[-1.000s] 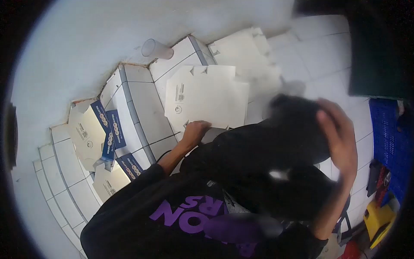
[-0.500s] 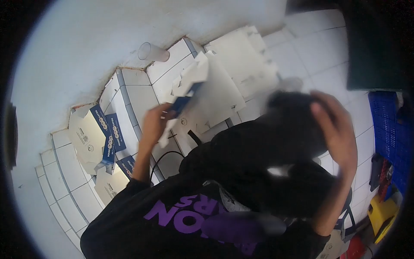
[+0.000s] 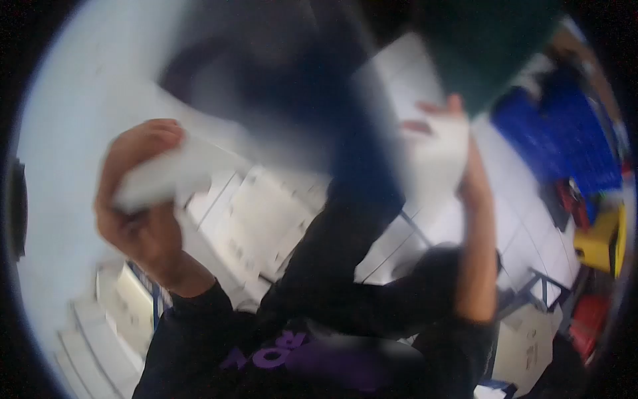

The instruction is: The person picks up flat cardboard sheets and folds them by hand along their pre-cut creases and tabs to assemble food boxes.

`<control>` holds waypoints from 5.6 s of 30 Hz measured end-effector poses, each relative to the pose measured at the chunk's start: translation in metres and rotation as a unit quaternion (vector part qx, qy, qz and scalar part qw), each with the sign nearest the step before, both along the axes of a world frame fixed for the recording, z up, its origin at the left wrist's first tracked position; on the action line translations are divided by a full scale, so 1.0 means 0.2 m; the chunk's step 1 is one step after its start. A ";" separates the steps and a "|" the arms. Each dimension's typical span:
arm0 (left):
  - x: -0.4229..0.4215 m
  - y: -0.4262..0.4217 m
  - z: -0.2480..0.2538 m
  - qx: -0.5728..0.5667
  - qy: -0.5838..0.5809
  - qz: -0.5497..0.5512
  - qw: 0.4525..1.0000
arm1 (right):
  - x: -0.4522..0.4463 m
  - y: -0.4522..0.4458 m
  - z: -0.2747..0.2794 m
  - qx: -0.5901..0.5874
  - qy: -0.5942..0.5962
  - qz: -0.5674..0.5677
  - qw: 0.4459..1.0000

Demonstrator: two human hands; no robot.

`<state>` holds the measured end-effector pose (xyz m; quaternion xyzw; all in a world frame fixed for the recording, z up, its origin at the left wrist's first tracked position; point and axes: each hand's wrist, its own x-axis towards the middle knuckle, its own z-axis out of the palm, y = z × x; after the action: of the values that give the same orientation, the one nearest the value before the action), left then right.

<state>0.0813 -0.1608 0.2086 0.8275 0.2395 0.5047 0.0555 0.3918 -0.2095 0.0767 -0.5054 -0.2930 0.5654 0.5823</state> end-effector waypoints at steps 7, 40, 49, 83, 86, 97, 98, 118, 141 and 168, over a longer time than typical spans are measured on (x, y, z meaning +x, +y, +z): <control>0.71 0.33 -0.15 0.037 -0.078 -0.302 0.949 | 0.44 -0.33 0.14 0.148 0.058 -0.195 0.968; 1.25 -0.04 -0.58 -0.643 0.013 -0.403 0.651 | 0.37 -0.86 0.34 0.005 -0.159 -0.352 0.922; 1.25 0.02 -0.56 -0.751 -0.151 -0.395 0.508 | 0.44 -0.80 0.22 0.019 -0.557 -0.422 0.715; 1.30 -0.05 -0.61 -0.657 -0.399 -0.280 0.575 | 0.11 -0.54 0.21 0.045 -0.612 -0.222 0.758; 1.31 -0.07 -0.60 -0.647 -0.403 -0.299 0.574 | 0.12 -0.53 0.18 0.057 -0.572 -0.284 0.768; 1.30 -0.08 -0.59 -0.659 -0.377 -0.300 0.578 | 0.07 -0.49 0.19 0.042 -0.747 -0.290 0.597; 1.29 -0.07 -0.61 -0.674 -0.348 -0.372 0.534 | 0.07 -0.49 0.18 0.050 -0.749 -0.272 0.602; 1.31 -0.13 -0.60 -0.629 -0.226 -0.493 0.557 | 0.05 -0.51 0.22 0.037 -0.621 -0.216 0.752; 1.33 -0.17 -0.62 -0.603 -0.205 -0.461 0.618 | 0.07 -0.48 0.16 0.053 -0.686 -0.344 0.639; 1.34 -0.16 -0.64 -0.383 -0.033 -0.439 0.812 | 0.15 -0.58 0.22 0.209 -0.089 -0.202 0.953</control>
<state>0.3501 -0.1926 0.0814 0.7391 0.0225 0.3209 0.5918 0.4216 -0.3248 0.1198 -0.4692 -0.3471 0.3144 0.7487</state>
